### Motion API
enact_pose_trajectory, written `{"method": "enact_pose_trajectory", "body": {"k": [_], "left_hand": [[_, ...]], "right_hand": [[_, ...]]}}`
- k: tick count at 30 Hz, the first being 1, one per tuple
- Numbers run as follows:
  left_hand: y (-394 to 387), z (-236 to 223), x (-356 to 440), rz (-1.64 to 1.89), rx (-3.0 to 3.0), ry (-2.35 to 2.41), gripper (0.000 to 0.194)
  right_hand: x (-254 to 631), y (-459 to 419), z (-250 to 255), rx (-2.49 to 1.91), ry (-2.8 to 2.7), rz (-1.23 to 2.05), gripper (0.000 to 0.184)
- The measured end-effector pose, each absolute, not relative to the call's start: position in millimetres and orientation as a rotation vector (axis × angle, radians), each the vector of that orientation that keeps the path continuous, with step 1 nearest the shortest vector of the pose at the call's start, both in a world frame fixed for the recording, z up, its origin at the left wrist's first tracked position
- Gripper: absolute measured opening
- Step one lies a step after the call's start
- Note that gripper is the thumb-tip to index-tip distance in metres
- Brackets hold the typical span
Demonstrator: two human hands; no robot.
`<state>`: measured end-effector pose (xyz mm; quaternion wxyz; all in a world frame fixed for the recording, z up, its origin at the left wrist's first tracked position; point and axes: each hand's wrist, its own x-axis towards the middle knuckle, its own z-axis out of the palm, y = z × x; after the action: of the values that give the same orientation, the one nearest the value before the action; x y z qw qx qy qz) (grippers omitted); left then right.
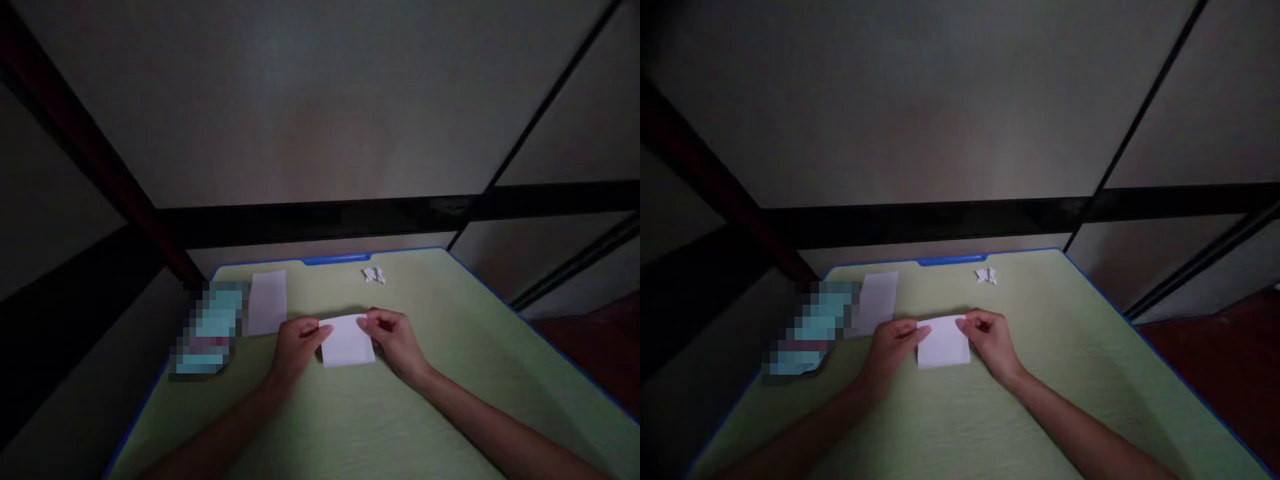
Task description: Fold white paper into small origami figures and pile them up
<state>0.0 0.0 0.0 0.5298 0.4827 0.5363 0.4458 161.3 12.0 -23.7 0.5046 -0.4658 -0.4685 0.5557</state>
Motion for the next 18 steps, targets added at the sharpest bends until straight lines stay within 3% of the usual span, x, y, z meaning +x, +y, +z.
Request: {"method": "enact_pose_trajectory", "body": {"k": [18], "left_hand": [[0.5,-1.9,-0.6,1.092,1.094,1.243,0.019]], "right_hand": [[159.4,9.2,-15.7,-1.080,-1.114,1.337,0.017]]}}
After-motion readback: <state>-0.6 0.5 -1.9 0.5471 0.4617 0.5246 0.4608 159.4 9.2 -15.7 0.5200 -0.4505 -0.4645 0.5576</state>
